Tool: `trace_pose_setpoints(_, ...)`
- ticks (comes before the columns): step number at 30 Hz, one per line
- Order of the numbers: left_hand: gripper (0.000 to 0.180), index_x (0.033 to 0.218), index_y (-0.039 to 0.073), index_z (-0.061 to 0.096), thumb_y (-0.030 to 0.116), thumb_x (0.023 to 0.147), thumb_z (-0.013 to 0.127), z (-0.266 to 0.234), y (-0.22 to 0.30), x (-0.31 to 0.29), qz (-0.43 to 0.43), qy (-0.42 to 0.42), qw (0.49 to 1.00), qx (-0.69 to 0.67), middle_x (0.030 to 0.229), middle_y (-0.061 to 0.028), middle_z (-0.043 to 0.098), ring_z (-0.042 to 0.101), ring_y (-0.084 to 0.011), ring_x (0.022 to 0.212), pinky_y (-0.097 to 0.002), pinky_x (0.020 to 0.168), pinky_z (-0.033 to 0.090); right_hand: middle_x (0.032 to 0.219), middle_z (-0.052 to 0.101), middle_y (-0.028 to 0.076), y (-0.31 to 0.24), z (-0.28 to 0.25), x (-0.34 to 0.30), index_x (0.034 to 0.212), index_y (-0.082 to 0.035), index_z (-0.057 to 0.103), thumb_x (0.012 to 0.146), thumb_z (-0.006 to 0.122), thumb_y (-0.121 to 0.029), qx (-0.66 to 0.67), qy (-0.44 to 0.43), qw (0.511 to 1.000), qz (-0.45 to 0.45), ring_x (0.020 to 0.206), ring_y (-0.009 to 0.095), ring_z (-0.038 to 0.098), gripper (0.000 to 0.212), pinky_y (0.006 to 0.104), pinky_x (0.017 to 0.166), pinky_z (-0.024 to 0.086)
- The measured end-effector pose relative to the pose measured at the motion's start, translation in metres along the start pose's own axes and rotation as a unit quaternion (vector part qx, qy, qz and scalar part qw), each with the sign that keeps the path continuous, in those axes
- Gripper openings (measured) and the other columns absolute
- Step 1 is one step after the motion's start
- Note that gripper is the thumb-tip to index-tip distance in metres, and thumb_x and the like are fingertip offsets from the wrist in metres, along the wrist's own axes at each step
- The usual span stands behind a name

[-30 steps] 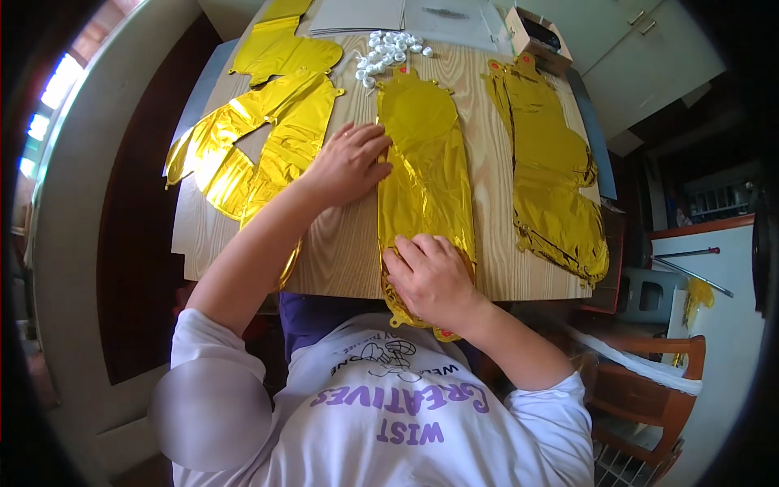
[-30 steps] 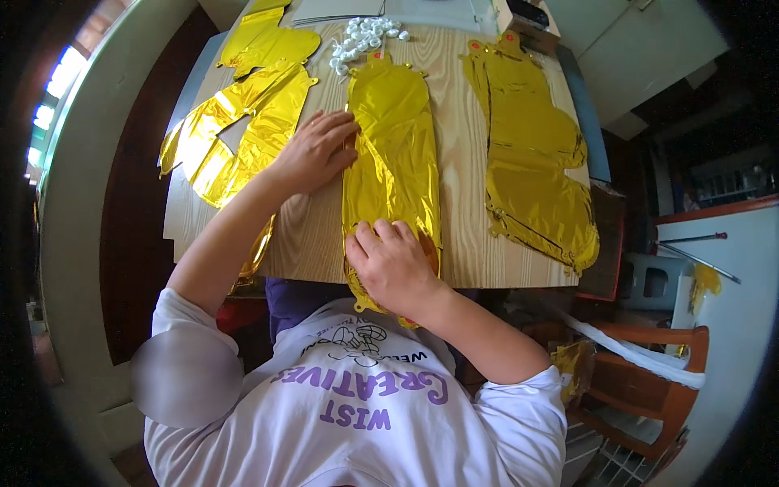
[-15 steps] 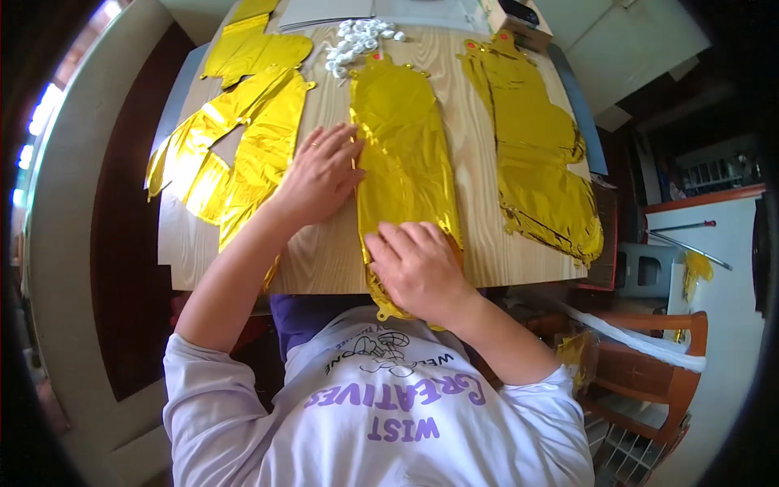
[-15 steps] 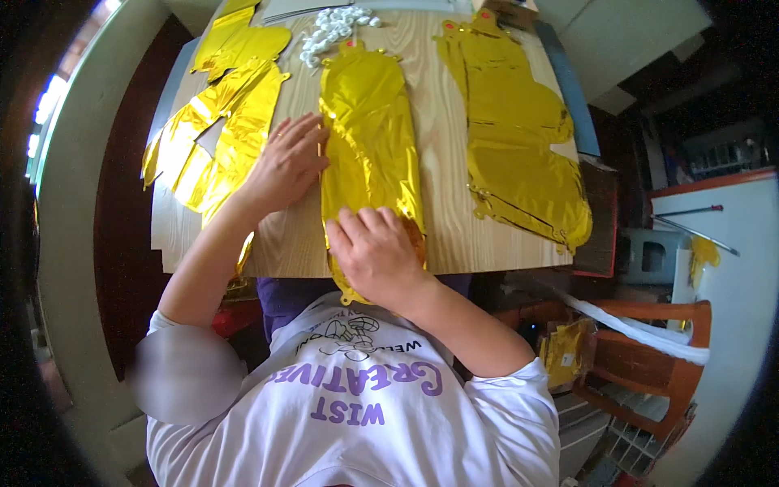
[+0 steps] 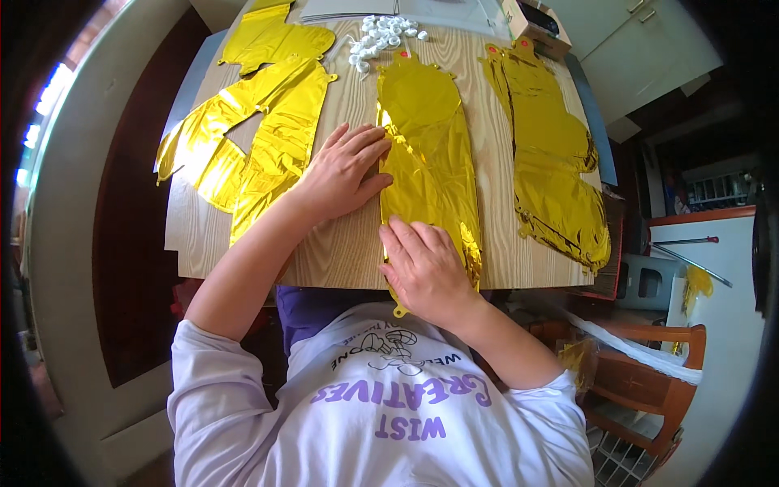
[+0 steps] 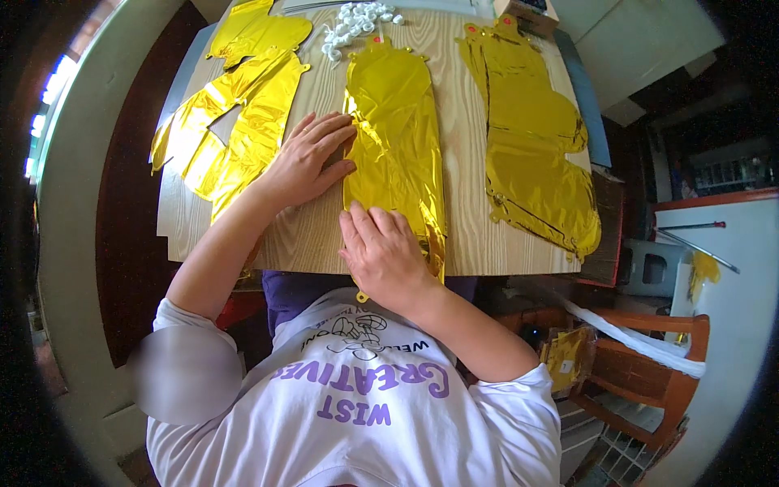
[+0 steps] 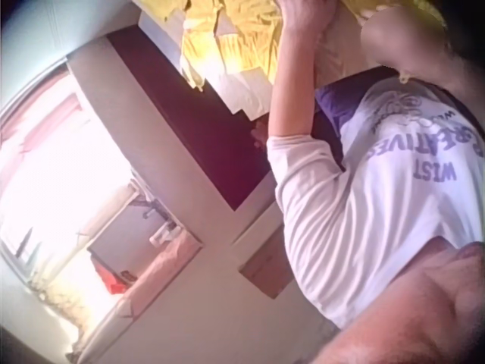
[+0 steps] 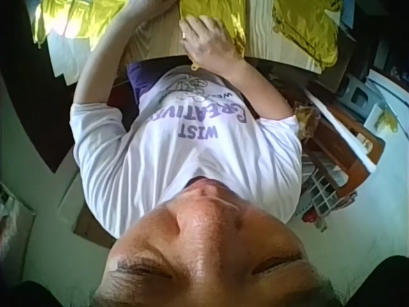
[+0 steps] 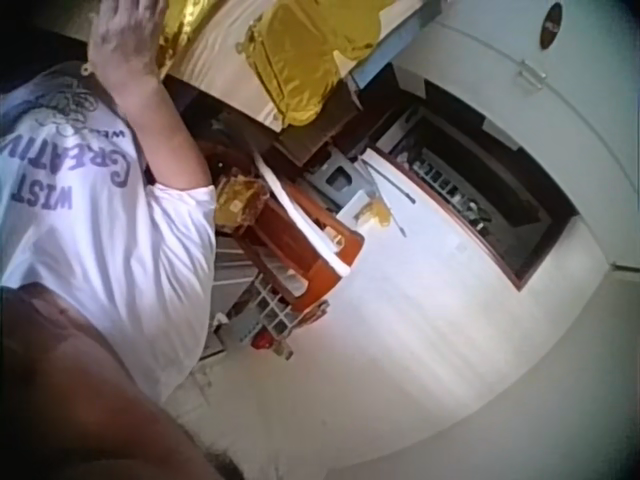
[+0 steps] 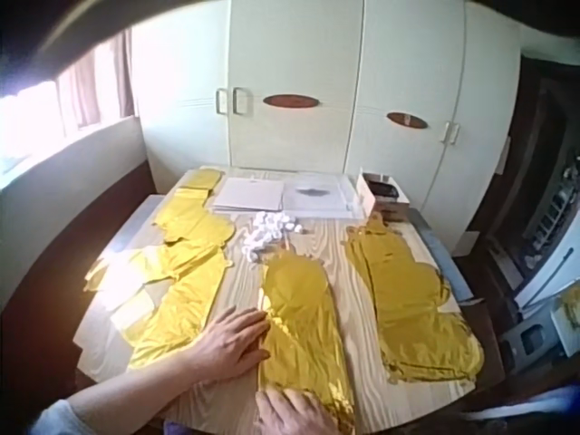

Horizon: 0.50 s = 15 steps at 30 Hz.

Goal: Folding gold-colored foil balloons and placing them on cardboard inserts.

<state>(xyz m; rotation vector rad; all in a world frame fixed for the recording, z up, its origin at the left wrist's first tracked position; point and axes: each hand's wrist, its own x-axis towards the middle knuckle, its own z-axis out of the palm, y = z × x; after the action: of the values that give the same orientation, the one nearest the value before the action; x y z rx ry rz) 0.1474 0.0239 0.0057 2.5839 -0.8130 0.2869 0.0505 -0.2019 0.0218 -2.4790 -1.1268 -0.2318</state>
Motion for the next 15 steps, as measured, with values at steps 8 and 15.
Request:
trace_pose_setpoints(8, 0.054, 0.140, 0.004, 0.056, 0.032, 0.096, 0.068, 0.004, -0.002, -0.003, -0.002, 0.011, 1.000, -0.003, 0.148, -0.0153, 0.054, 0.044, -0.0330, 0.144, -0.0553, 0.121, 0.030, 0.138, 0.056, 0.019, -0.010, -0.001, -0.009, 0.128, 0.003, 0.064, 0.085, 0.075, -0.022, -0.005, -0.026, 1.000, -0.014, 0.124, 0.033, 0.051, 0.051, 0.0468, 0.105, 0.041)
trace_pose_setpoints(15, 0.056, 0.139, 0.004, 0.057, 0.037, 0.095, 0.067, 0.008, -0.004, -0.005, 0.001, 0.028, 1.000, -0.005, 0.146, -0.0133, 0.055, 0.045, -0.0324, 0.143, -0.0541, 0.121, 0.029, 0.131, 0.060, 0.016, -0.005, -0.007, -0.016, 0.123, 0.001, 0.065, 0.086, 0.073, -0.020, 0.038, 0.027, 0.999, -0.016, 0.120, 0.031, 0.054, 0.044, 0.0458, 0.103, 0.041)
